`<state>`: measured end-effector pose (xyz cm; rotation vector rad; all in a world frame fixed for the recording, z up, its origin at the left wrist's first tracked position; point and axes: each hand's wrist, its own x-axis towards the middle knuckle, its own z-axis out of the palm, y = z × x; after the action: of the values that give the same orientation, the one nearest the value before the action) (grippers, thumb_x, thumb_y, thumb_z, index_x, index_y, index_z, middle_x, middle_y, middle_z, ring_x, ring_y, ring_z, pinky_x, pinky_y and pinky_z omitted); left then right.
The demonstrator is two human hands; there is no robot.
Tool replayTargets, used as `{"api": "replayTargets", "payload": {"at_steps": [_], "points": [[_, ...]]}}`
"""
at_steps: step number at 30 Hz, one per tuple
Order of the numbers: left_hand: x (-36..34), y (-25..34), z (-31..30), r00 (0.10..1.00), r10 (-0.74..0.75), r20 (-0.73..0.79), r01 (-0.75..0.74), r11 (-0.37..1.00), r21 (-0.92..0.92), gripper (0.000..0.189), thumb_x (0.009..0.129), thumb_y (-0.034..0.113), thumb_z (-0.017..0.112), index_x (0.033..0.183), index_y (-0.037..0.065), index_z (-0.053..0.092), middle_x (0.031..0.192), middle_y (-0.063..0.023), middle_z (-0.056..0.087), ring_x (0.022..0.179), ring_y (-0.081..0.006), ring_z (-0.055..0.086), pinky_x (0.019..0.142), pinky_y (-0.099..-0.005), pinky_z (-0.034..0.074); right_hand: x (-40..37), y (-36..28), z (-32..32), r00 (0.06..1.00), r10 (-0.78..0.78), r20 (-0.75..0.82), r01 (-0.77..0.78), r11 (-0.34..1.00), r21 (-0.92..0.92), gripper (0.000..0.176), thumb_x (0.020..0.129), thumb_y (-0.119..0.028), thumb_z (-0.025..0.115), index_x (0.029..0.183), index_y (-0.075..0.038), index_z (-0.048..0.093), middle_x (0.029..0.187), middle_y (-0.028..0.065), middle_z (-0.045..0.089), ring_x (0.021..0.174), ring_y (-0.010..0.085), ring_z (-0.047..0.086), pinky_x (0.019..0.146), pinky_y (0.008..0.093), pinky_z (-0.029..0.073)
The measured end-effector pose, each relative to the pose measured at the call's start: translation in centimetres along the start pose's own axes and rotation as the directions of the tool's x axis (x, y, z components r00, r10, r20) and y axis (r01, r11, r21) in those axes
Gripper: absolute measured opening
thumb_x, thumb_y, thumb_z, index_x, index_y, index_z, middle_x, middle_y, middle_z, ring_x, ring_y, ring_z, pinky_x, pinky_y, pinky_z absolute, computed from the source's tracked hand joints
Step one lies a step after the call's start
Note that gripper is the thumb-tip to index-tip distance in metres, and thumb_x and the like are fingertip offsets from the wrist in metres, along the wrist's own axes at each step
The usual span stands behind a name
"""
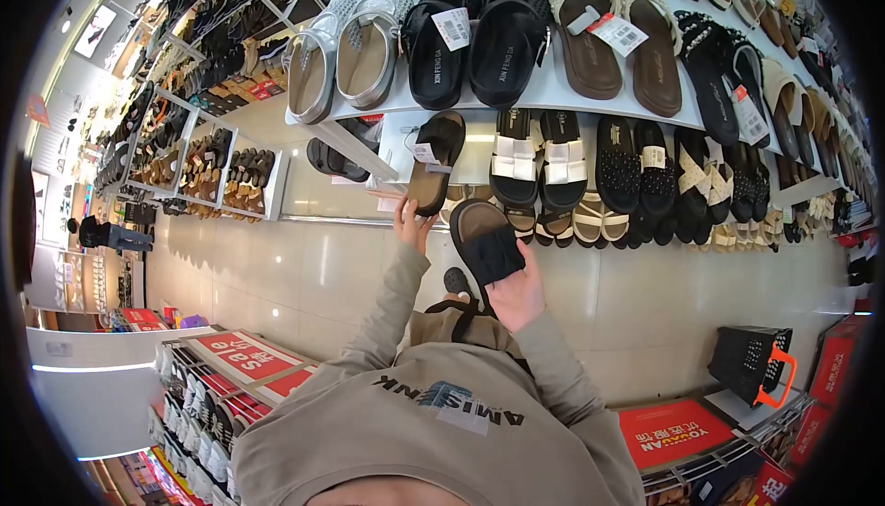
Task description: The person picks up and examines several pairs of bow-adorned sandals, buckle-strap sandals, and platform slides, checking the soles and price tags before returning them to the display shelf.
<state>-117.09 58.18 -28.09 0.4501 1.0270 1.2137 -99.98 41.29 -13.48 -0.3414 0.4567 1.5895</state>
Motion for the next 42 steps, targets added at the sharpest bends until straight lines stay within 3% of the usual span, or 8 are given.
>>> {"api": "replayTargets", "payload": {"at_steps": [12,18,21,26,29,31,34,42], "points": [[0.9,-1.6,-2.1,0.985,0.023,-0.171,-0.032,0.998,-0.054,0.069,0.089,0.029,0.066,0.143,0.014,0.025,0.141,-0.0149,0.038,0.130,-0.0283,0.039,0.106,-0.0484,0.033,1.2,-0.3,1.9,0.999,-0.054,-0.003,0.054,0.994,0.096,0.037,0.091,-0.028,0.057,0.118,-0.002,0.059,0.128,0.0080,0.057,0.124,0.0228,0.049,0.110,0.0351,0.034],[-12.3,1.2,-1.5,0.656,-0.525,0.543,0.419,0.851,0.317,0.077,0.087,0.021,0.067,0.147,0.012,0.020,0.136,-0.0112,0.044,0.124,-0.0204,0.044,0.103,-0.0378,0.039,3.5,0.0,1.4,0.997,-0.075,-0.037,0.081,0.977,0.198,0.038,0.093,-0.022,0.053,0.121,0.004,0.053,0.128,0.0125,0.056,0.123,0.0248,0.050,0.110,0.0360,0.035],[-14.9,2.1,-0.1,0.703,-0.474,0.531,0.012,0.754,0.657,0.085,0.083,0.011,0.070,0.148,0.010,0.017,0.135,-0.0116,0.044,0.122,-0.0197,0.046,0.099,-0.0341,0.043,3.4,0.7,2.5,0.996,-0.077,0.038,0.067,0.973,0.220,0.043,0.093,-0.022,0.053,0.125,0.007,0.048,0.132,0.0152,0.052,0.126,0.0268,0.046,0.112,0.0372,0.032],[-15.1,2.1,-1.5,0.749,-0.475,0.462,0.179,0.817,0.548,0.088,0.080,0.002,0.068,0.149,0.013,0.014,0.133,-0.0126,0.044,0.123,-0.0242,0.046,0.100,-0.0408,0.044,1.8,2.4,3.6,0.999,0.004,-0.053,-0.007,0.998,-0.062,0.063,0.095,-0.029,0.052,0.137,0.012,0.030,0.140,0.0215,0.040,0.135,0.0297,0.035,0.116,0.0405,0.022],[-15.3,3.5,-1.9,0.691,-0.559,0.459,0.445,0.829,0.339,0.084,0.081,-0.003,0.060,0.148,0.015,0.013,0.135,-0.0153,0.042,0.123,-0.0320,0.047,0.100,-0.0508,0.043,-0.4,1.1,1.8,0.976,0.077,0.205,0.017,0.906,-0.423,0.055,0.096,-0.035,0.050,0.129,0.009,0.042,0.134,0.0195,0.047,0.127,0.0229,0.045,0.107,0.0368,0.036],[-15.4,4.5,-1.9,0.602,-0.548,0.581,0.539,0.816,0.210,0.081,0.081,-0.005,0.054,0.148,0.016,0.013,0.140,-0.0184,0.038,0.126,-0.0396,0.044,0.099,-0.0599,0.040,0.0,-1.0,-1.0,0.996,-0.082,0.037,0.071,0.462,-0.884,0.048,0.097,-0.040,0.050,0.118,0.003,0.051,0.113,0.0123,0.060,0.108,0.0156,0.057,0.089,0.0273,0.046],[-15.3,5.6,-3.1,0.523,-0.609,0.596,0.539,0.778,0.322,0.084,0.080,-0.006,0.056,0.148,0.015,0.011,0.141,-0.0192,0.037,0.127,-0.0410,0.043,0.100,-0.0585,0.041,3.3,-2.2,-3.2,0.876,-0.455,0.159,0.295,0.246,-0.923,0.045,0.096,-0.043,0.051,0.110,-0.001,0.055,0.088,0.0034,0.061,0.087,0.0084,0.058,0.072,0.0203,0.043],[-14.1,6.0,-5.6,0.315,-0.687,0.654,0.344,0.725,0.596,0.093,0.081,0.001,0.063,0.150,0.012,0.002,0.144,-0.0164,0.033,0.129,-0.0314,0.041,0.100,-0.0472,0.043,7.6,-3.9,-2.1,0.912,-0.324,0.253,0.252,-0.046,-0.967,0.061,0.089,-0.054,0.057,0.111,0.004,0.057,0.085,0.0049,0.061,0.082,0.0098,0.054,0.073,0.0242,0.044]]}}
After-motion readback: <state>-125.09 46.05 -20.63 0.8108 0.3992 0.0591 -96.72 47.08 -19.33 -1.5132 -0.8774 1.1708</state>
